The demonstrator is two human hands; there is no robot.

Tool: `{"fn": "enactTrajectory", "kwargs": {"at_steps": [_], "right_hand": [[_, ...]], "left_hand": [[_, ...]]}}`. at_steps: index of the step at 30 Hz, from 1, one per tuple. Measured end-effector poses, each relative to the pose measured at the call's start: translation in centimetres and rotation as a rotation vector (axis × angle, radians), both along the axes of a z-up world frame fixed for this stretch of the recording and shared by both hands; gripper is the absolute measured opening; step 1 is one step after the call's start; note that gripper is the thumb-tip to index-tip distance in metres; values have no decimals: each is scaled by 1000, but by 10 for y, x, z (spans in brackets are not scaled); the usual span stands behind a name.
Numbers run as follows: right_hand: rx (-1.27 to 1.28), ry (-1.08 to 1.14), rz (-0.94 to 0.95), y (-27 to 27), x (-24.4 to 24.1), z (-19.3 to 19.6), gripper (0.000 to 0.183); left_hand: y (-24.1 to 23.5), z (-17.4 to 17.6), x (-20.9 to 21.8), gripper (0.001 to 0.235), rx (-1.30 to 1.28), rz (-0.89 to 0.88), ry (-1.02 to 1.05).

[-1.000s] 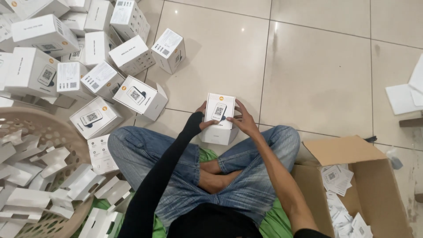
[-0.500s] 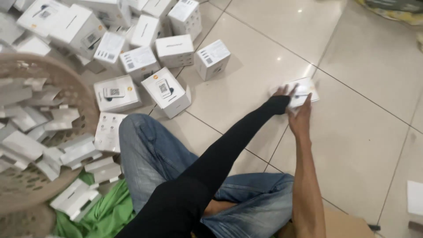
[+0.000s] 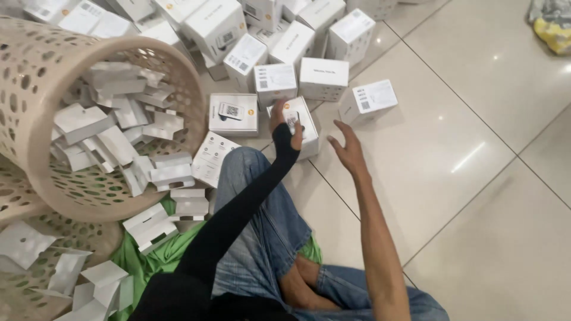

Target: The person sits on the floor and opens white product boxes one at a time, removing the folded paper inserts and manuals from each box and placing the papers into a large cardboard box beside them, setting the emptied boxes on the floor.

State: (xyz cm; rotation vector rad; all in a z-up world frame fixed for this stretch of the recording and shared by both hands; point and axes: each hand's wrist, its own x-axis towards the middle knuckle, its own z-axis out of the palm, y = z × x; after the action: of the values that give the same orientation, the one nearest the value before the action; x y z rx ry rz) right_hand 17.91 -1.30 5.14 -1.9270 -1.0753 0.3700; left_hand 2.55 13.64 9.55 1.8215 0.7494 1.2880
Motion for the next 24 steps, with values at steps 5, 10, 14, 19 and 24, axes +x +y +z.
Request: {"fn": "enactTrajectory", "kwargs": {"at_steps": [5,10,14,19,24], "right_hand": [[-12,25,19,51,-60,2,64],[-114,-277,-241,-76,-108,19,68],[-344,-87,-423,-190,-158,52,72],[-545,-19,-521,-279,-165,49,74],[430,736,-690,-310,-143,123,70]], "left_hand": [[-2,-124,-20,100,-602,-203,-221],[-78,-132,-55,122,-2,-417,107],[-142,-46,-90,141,16,-996,877],[-158,-23,-76,146,443,-1192,1158],[-139,-26,0,90,-914,-1449,340]]}}
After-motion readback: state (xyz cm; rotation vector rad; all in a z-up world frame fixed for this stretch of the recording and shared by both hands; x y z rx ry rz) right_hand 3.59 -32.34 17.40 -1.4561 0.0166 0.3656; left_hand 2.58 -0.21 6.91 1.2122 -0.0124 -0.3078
